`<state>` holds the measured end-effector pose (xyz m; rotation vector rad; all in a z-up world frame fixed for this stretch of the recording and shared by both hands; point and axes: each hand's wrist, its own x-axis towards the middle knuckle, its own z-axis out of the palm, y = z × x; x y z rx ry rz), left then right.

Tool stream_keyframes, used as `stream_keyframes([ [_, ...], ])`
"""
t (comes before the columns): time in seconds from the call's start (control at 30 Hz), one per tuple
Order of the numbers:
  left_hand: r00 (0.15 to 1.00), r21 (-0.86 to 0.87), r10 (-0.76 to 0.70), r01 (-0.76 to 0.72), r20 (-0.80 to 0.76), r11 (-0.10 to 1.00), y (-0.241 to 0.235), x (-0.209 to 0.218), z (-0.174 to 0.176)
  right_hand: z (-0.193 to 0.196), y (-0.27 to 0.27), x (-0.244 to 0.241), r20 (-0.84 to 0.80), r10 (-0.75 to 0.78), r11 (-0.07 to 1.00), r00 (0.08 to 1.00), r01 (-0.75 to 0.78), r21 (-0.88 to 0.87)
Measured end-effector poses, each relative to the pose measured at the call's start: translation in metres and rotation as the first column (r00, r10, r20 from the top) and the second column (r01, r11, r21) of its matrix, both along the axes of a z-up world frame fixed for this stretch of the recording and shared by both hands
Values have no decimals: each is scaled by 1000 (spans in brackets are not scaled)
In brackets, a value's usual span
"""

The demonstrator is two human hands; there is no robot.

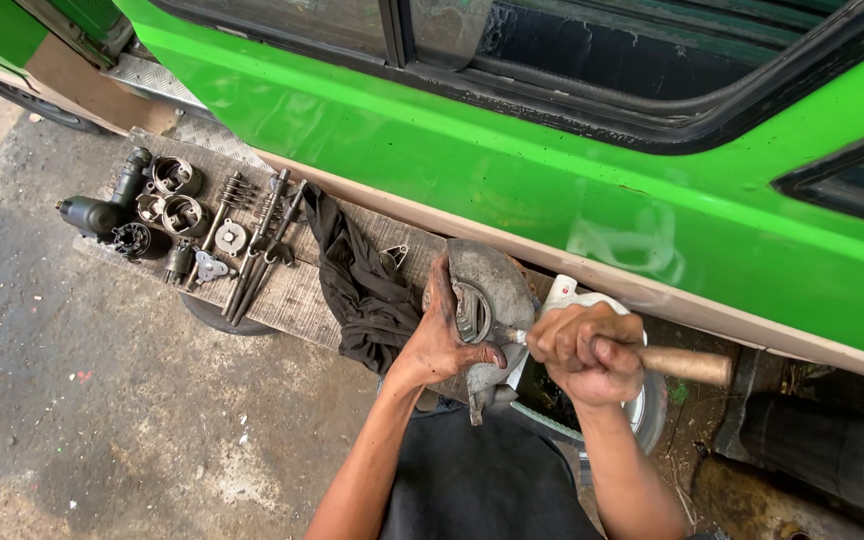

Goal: The person holds a curved metal part in the left hand and repeatedly strikes it with a hammer in the right hand. The person rotates the part to hit different areas while working next to a green vehicle.

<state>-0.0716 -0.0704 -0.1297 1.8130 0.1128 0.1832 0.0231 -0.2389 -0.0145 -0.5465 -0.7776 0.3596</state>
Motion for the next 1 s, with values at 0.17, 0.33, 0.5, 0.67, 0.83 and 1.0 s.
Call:
stream_keyframes([
  [0.17,1000,-26,-25,25,9,999,5,4,3,-9,4,9,-24,-43,999,999,42,-24],
  [0.33,991,-29,-119,120,53,992,13,-2,23,-7,4,-11,-41,-108,994,993,106,-40],
  [0.5,977,-123,-207,211,44,970,32,-10,53,-10,13,-37,-33,-193,981,981,193,-7],
  [0.67,965,-242,-261,255,5,936,43,-8,56,-11,30,-27,-55,-281,960,958,281,-14],
  [0.83,968,-139,-244,251,61,958,39,-9,36,-10,32,-35,34,-316,940,948,318,-121],
  [1.0,963,-276,-268,266,32,924,46,-11,37,-10,29,-43,-43,-244,967,969,239,-89],
])
